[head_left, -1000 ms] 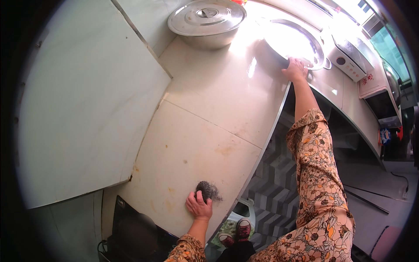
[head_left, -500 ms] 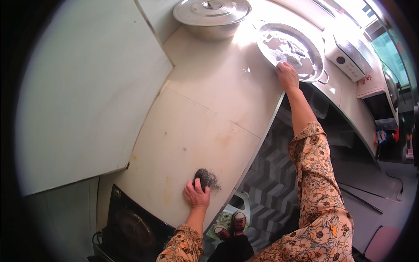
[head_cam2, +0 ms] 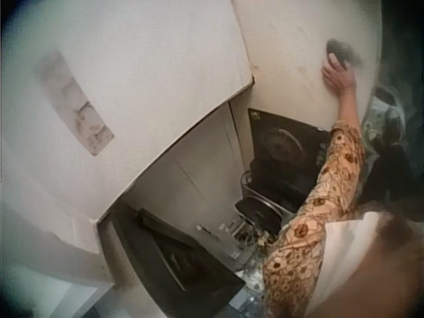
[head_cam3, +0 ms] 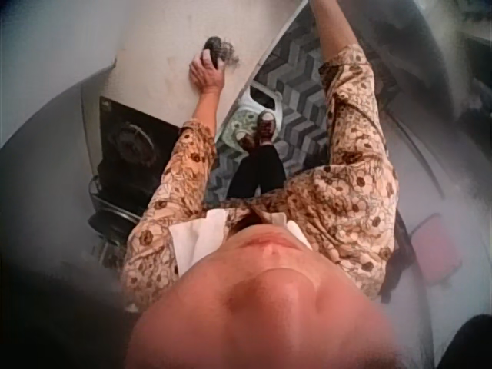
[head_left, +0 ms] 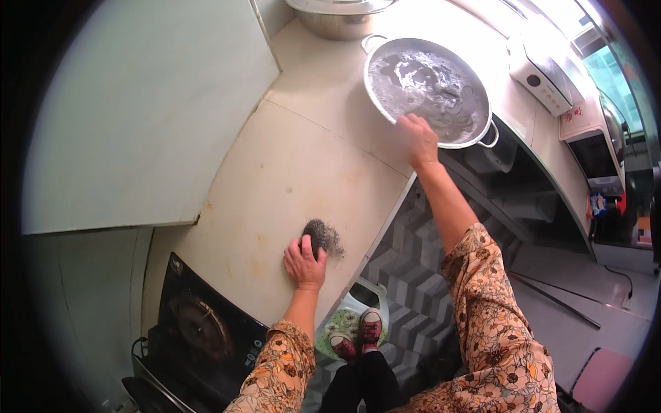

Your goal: The person scrubs the kitchen countertop and the range hood with a steel wool pad. They move a plastic container aside to reach the surface, wipe the hood's control panel, and continue scrubbing the surrounding areas.

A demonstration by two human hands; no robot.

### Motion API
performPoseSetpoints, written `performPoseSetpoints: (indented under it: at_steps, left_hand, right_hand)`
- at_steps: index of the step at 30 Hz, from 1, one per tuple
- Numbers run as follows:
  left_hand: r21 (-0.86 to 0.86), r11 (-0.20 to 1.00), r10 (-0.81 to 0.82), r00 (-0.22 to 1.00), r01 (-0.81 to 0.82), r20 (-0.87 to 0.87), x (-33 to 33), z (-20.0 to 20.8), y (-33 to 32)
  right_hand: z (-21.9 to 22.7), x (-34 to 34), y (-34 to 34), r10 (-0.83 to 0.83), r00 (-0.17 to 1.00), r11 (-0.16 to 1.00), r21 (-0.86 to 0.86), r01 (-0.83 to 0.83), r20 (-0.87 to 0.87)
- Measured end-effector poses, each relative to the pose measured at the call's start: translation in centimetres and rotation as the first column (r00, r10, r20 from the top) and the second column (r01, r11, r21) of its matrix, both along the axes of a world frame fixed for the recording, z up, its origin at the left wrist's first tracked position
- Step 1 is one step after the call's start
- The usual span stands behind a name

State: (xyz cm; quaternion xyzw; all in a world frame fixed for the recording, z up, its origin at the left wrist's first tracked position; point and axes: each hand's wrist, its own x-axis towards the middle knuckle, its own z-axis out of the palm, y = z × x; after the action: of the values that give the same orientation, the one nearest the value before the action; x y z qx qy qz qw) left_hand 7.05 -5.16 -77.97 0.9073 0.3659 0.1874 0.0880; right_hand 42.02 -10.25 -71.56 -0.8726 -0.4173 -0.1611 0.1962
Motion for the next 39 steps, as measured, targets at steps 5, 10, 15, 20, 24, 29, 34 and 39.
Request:
performPoseSetpoints:
  at_steps: [5, 10, 15, 20, 24, 29, 34, 39]
  left_hand:
    - [0.027, 1.000, -0.007, 0.999, 0.006, 0.033, 0.0, 0.2, 0.1]
    - [-0.087, 0.996, 0.003, 0.980, 0.015, 0.198, -0.5, 0.6, 1.0]
    - [-0.478, 0.852, 0.430, 0.808, -0.215, 0.402, -2.3, 5.3, 2.4]
    - [-0.478, 0.878, 0.340, 0.679, 0.018, 0.650, 0.1, 13.5, 3.3]
    - [-0.180, 0.973, -0.099, 0.963, 0.147, 0.250, 4.5, 12.3, 5.6]
    - [-0.257, 0.905, -0.416, 0.826, 0.338, -0.380, 9.1, 10.6, 6.6]
    - [-0.536, 0.744, -0.322, 0.917, 0.398, 0.233, 10.3, 8.6, 8.2]
    - [-0.387, 0.881, -0.104, 0.910, 0.271, 0.401, 5.9, 9.5, 7.2]
  right_hand:
    - [0.1, -6.5, -0.1, 0.046, 0.997, 0.999, 0.022, -0.045, -0.054]
    - [1.0, -13.2, -0.6, 0.123, 0.980, 0.992, 0.040, -0.118, -0.154]
    - [1.6, -19.8, -1.2, 0.196, 0.951, 0.980, 0.055, -0.189, -0.238]
    - [1.9, -23.6, -2.1, 0.220, 0.925, 0.976, 0.070, -0.208, -0.310]
    - [3.3, -24.1, -2.4, 0.295, 0.863, 0.951, 0.040, -0.306, -0.411]
    - [7.0, -20.0, -2.9, -0.002, 0.813, 1.000, -0.012, -0.006, -0.582]
    - [0.3, -17.7, 0.3, 0.073, 0.816, 0.948, -0.214, -0.235, -0.573]
    - [0.3, -17.2, 1.7, -0.009, 0.880, 0.924, -0.339, -0.174, -0.475]
